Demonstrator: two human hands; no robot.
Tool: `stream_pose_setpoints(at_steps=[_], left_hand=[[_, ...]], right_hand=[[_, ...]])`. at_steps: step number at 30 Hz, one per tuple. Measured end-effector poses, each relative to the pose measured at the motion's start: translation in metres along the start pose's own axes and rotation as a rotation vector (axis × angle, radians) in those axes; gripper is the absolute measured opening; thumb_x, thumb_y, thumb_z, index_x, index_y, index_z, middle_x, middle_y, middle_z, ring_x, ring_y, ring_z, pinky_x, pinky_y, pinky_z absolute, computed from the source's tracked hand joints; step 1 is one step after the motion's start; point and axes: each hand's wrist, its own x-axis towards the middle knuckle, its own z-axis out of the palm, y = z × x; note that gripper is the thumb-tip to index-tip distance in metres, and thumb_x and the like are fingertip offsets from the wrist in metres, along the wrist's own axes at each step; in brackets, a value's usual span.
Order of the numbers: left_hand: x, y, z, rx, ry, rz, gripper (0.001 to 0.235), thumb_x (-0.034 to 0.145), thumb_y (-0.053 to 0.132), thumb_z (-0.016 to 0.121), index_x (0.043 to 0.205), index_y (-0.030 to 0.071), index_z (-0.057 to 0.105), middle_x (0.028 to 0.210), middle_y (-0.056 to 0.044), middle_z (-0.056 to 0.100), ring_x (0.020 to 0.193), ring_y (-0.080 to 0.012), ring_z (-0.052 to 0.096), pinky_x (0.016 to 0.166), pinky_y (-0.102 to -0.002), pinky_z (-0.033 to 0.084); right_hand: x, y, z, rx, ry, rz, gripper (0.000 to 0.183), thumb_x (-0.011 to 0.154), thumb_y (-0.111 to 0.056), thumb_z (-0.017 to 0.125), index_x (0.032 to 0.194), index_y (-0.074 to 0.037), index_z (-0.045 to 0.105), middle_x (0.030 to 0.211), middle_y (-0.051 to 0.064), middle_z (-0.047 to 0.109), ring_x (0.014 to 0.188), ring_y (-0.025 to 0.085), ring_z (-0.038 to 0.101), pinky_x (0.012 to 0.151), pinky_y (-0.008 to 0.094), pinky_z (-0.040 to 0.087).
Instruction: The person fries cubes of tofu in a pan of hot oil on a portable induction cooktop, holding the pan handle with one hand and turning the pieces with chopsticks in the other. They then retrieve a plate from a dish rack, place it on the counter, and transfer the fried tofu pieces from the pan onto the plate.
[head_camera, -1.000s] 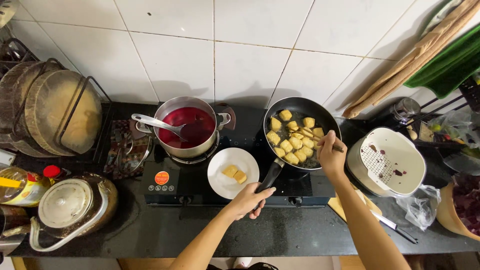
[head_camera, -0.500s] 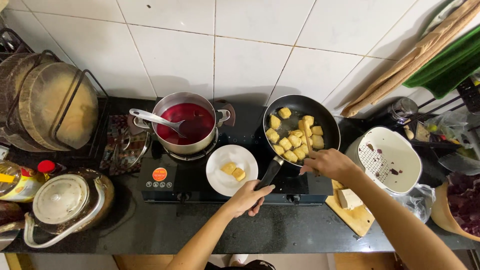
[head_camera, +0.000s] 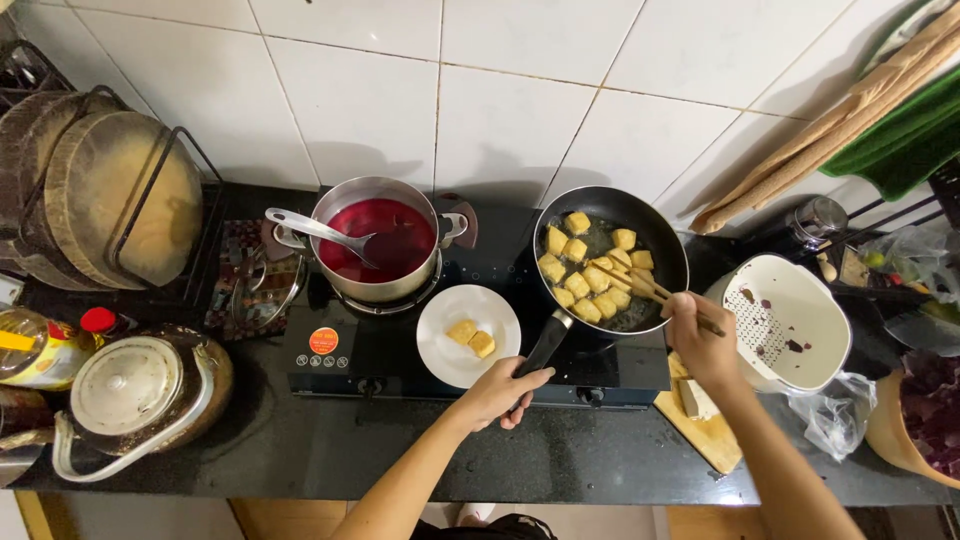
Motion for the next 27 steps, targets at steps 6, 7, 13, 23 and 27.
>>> stream_pose_setpoints(at_steps=[6, 7, 13, 23, 27], left_hand=[[-0.003, 0.005, 0.002, 0.019, 0.018, -0.021, 0.038, 0.098, 0.037, 0.068, 0.096, 0.002, 0.053, 0.063, -0.002, 0.053, 0.039, -0.0076, 0.051, 0.031, -0.024, 0.037], [-0.003, 0.004, 0.002, 0.019, 0.02, -0.023, 0.038, 0.098, 0.037, 0.068, 0.096, 0.002, 0.053, 0.063, -0.002, 0.053, 0.039, -0.0076, 0.051, 0.031, -0.024, 0.037], [0.0, -0.001, 0.0, 0.003, 0.016, -0.008, 0.038, 0.098, 0.037, 0.068, 0.098, 0.001, 0.054, 0.064, -0.001, 0.054, 0.039, -0.0071, 0.051, 0.031, -0.023, 0.037], [0.0, -0.002, -0.001, 0.003, 0.013, 0.01, 0.038, 0.098, 0.037, 0.068, 0.097, 0.001, 0.054, 0.063, -0.002, 0.055, 0.039, -0.0075, 0.052, 0.03, -0.023, 0.038], [0.001, -0.004, -0.001, 0.016, 0.015, 0.014, 0.038, 0.098, 0.037, 0.068, 0.096, 0.001, 0.055, 0.063, -0.002, 0.054, 0.039, -0.0072, 0.051, 0.03, -0.023, 0.038]], right_hand=[[0.007, -0.011, 0.057, 0.123, 0.075, -0.076, 0.038, 0.107, -0.023, 0.054, 0.081, 0.003, 0.064, 0.05, 0.003, 0.053, 0.042, 0.008, 0.053, 0.039, 0.026, 0.037], [0.01, -0.01, 0.062, 0.125, 0.074, -0.075, 0.038, 0.107, -0.023, 0.054, 0.081, 0.003, 0.064, 0.05, 0.003, 0.053, 0.042, 0.008, 0.053, 0.039, 0.026, 0.037], [0.025, -0.013, 0.084, 0.372, 0.165, 0.134, 0.047, 0.11, -0.033, 0.05, 0.08, 0.002, 0.058, 0.049, 0.004, 0.043, 0.036, 0.013, 0.045, 0.034, 0.03, 0.029], [0.025, 0.012, 0.091, 0.267, 0.274, 0.073, 0.054, 0.112, -0.041, 0.045, 0.081, 0.001, 0.059, 0.057, 0.003, 0.054, 0.044, 0.009, 0.05, 0.041, 0.027, 0.037], [0.037, 0.024, 0.075, 0.257, 0.271, 0.051, 0.054, 0.113, -0.04, 0.046, 0.081, 0.001, 0.059, 0.056, 0.002, 0.052, 0.046, 0.008, 0.049, 0.042, 0.028, 0.035]])
